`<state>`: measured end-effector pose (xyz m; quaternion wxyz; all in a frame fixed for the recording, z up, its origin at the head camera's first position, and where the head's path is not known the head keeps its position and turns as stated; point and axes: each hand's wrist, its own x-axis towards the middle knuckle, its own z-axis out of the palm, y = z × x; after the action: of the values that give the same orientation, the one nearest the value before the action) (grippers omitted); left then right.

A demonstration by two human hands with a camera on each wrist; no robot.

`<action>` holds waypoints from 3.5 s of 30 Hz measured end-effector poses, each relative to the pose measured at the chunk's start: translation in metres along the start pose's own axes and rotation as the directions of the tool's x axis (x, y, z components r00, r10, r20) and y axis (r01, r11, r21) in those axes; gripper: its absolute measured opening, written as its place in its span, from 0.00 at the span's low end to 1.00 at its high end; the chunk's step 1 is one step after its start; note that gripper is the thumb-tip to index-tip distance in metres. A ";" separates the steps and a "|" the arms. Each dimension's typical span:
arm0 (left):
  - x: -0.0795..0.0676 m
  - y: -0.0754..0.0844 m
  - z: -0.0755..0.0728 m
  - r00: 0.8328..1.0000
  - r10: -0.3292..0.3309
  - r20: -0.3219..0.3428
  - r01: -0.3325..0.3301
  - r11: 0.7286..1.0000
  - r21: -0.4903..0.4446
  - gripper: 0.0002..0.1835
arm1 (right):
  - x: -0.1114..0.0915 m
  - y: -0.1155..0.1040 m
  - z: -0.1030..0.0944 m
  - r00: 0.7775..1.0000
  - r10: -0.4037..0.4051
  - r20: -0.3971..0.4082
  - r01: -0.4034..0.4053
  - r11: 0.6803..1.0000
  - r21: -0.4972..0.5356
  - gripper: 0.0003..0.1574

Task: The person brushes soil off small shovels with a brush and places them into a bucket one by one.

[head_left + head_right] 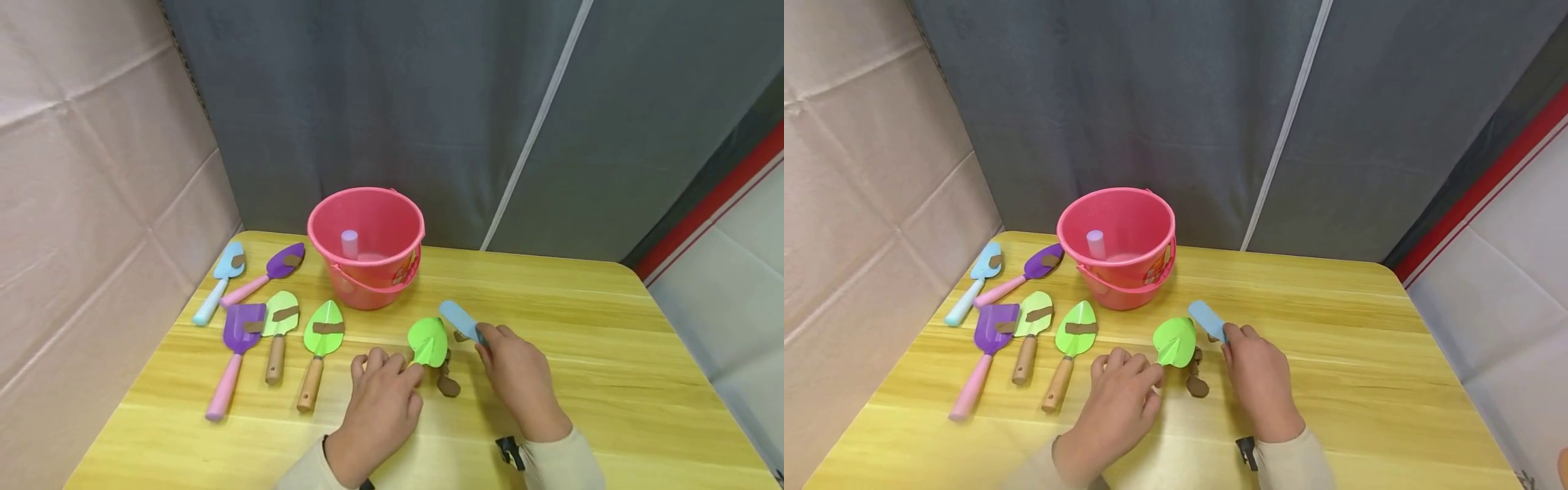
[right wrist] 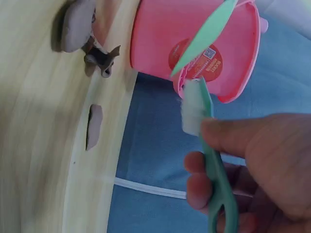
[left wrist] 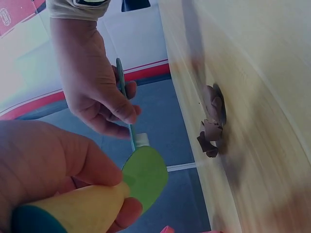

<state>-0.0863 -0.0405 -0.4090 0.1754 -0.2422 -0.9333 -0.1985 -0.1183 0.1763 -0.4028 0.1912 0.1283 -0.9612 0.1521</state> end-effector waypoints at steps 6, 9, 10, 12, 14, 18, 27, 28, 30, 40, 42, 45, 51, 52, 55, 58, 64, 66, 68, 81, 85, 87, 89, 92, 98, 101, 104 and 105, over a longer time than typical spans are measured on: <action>0.001 -0.001 0.001 1.000 0.001 -0.002 -0.001 1.000 0.003 0.07 | 0.002 -0.001 0.000 0.990 -0.134 0.039 0.129 0.984 0.125 0.20; 0.001 -0.001 0.000 1.000 -0.001 0.003 0.001 1.000 -0.002 0.07 | 0.002 -0.001 0.000 0.986 -0.157 0.050 0.150 0.982 0.115 0.19; 0.001 -0.001 0.000 1.000 -0.002 0.004 0.002 1.000 -0.005 0.07 | 0.001 -0.001 0.000 0.990 -0.135 0.043 0.130 0.988 0.088 0.19; 0.001 -0.001 0.000 1.000 -0.006 0.012 0.006 1.000 -0.012 0.08 | 0.000 0.001 0.000 0.997 -0.069 0.019 0.068 0.997 0.035 0.18; 0.001 -0.001 0.000 1.000 -0.008 0.014 0.008 1.000 -0.013 0.08 | -0.001 0.003 0.000 0.999 -0.036 -0.015 0.036 0.999 0.012 0.18; 0.002 -0.001 0.001 1.000 -0.002 -0.004 0.002 1.000 -0.005 0.08 | 0.000 0.001 0.000 0.989 -0.148 -0.023 0.150 0.983 0.107 0.21; 0.000 0.003 0.000 1.000 0.007 -0.017 -0.007 1.000 -0.016 0.09 | -0.003 0.003 -0.003 1.000 -0.011 -0.016 0.010 0.999 -0.037 0.18; 0.000 0.003 0.000 1.000 0.005 -0.014 -0.005 1.000 -0.016 0.09 | -0.003 0.004 -0.003 1.000 -0.021 -0.015 0.021 1.000 -0.024 0.18; -0.001 0.002 0.000 1.000 0.001 -0.008 -0.001 1.000 -0.016 0.09 | -0.004 0.004 -0.003 0.997 -0.079 0.001 0.079 0.996 0.042 0.19; -0.002 0.001 0.002 1.000 -0.013 -0.012 0.013 1.000 -0.017 0.09 | -0.004 0.006 0.001 0.999 -0.023 0.034 0.022 1.000 0.021 0.19; -0.002 0.000 0.002 1.000 -0.021 -0.004 0.021 1.000 -0.018 0.09 | -0.004 0.006 0.000 0.998 -0.054 0.035 0.051 0.996 0.068 0.20; -0.001 -0.001 0.002 1.000 -0.025 0.002 0.025 0.999 -0.022 0.08 | -0.003 0.003 -0.002 0.988 -0.134 0.072 0.120 0.979 0.166 0.20; -0.002 0.000 0.001 1.000 -0.008 -0.023 0.008 1.000 -0.027 0.09 | -0.004 0.007 -0.002 0.998 -0.033 0.057 0.029 0.998 0.063 0.20; -0.002 0.000 0.001 1.000 -0.008 -0.027 0.007 1.000 -0.026 0.09 | -0.005 0.008 -0.001 0.999 -0.014 0.040 0.013 0.999 0.039 0.20; -0.002 0.000 0.001 0.999 -0.006 -0.033 0.006 1.000 -0.022 0.09 | -0.005 0.009 -0.002 0.999 -0.036 0.033 0.034 0.998 0.057 0.20; -0.002 -0.001 0.003 0.999 -0.009 -0.033 0.009 1.000 -0.020 0.09 | -0.003 0.006 -0.003 0.989 -0.137 0.049 0.130 0.984 0.124 0.22; -0.001 -0.002 0.005 0.999 -0.009 -0.039 0.008 1.000 -0.017 0.09 | -0.002 0.005 -0.004 0.997 -0.070 0.024 0.069 0.997 0.047 0.19; -0.002 -0.002 0.005 0.999 -0.011 -0.040 0.010 1.000 -0.017 0.09 | -0.003 0.006 -0.003 0.999 -0.038 -0.011 0.039 0.999 0.016 0.19; -0.001 -0.002 0.005 0.999 -0.014 -0.039 0.014 1.000 -0.016 0.09 | -0.003 0.006 -0.002 0.996 -0.082 -0.020 0.083 0.995 0.048 0.19; 0.001 -0.001 0.004 0.998 -0.007 -0.058 0.005 1.000 -0.030 0.09 | 0.000 0.007 -0.004 0.998 -0.059 0.009 0.058 0.995 0.087 0.20; 0.001 -0.001 0.005 0.998 -0.005 -0.063 0.003 1.000 -0.023 0.10 | 0.001 0.004 -0.003 0.984 -0.172 0.041 0.163 0.974 0.159 0.20; 0.001 -0.002 0.005 0.998 -0.004 -0.064 0.003 1.000 -0.022 0.10 | 0.002 0.004 -0.001 0.988 -0.148 0.047 0.141 0.982 0.124 0.20; 0.001 -0.003 0.006 0.998 -0.003 -0.061 0.002 1.000 -0.026 0.09 | 0.001 0.006 0.000 0.997 -0.074 0.033 0.071 0.995 0.069 0.19; 0.001 -0.004 0.006 0.998 -0.008 -0.055 0.006 0.999 -0.035 0.10 | 0.000 0.008 0.000 1.000 0.009 -0.007 -0.009 1.000 0.026 0.20; 0.002 -0.005 0.006 0.998 0.000 -0.070 -0.002 0.999 -0.035 0.11 | 0.003 0.006 0.001 0.989 -0.147 0.030 0.141 0.977 0.157 0.20; 0.003 -0.005 0.005 0.997 0.012 -0.074 -0.016 0.999 -0.048 0.10 | 0.004 0.008 0.002 0.991 -0.128 0.027 0.124 0.984 0.125 0.19; 0.008 -0.006 -0.001 0.997 0.045 -0.061 -0.050 0.995 -0.089 0.07 | 0.004 0.015 0.003 1.000 0.005 -0.023 -0.004 0.998 0.065 0.19; 0.012 -0.007 -0.005 0.998 0.053 -0.046 -0.058 0.992 -0.111 0.06 | 0.004 0.017 0.003 0.998 0.043 -0.044 -0.041 0.998 0.053 0.20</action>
<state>-0.0983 -0.0435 -0.4015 0.1869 -0.2733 -0.9096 -0.2510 -0.1283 0.1904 -0.4076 0.2060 0.1097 -0.9548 0.1840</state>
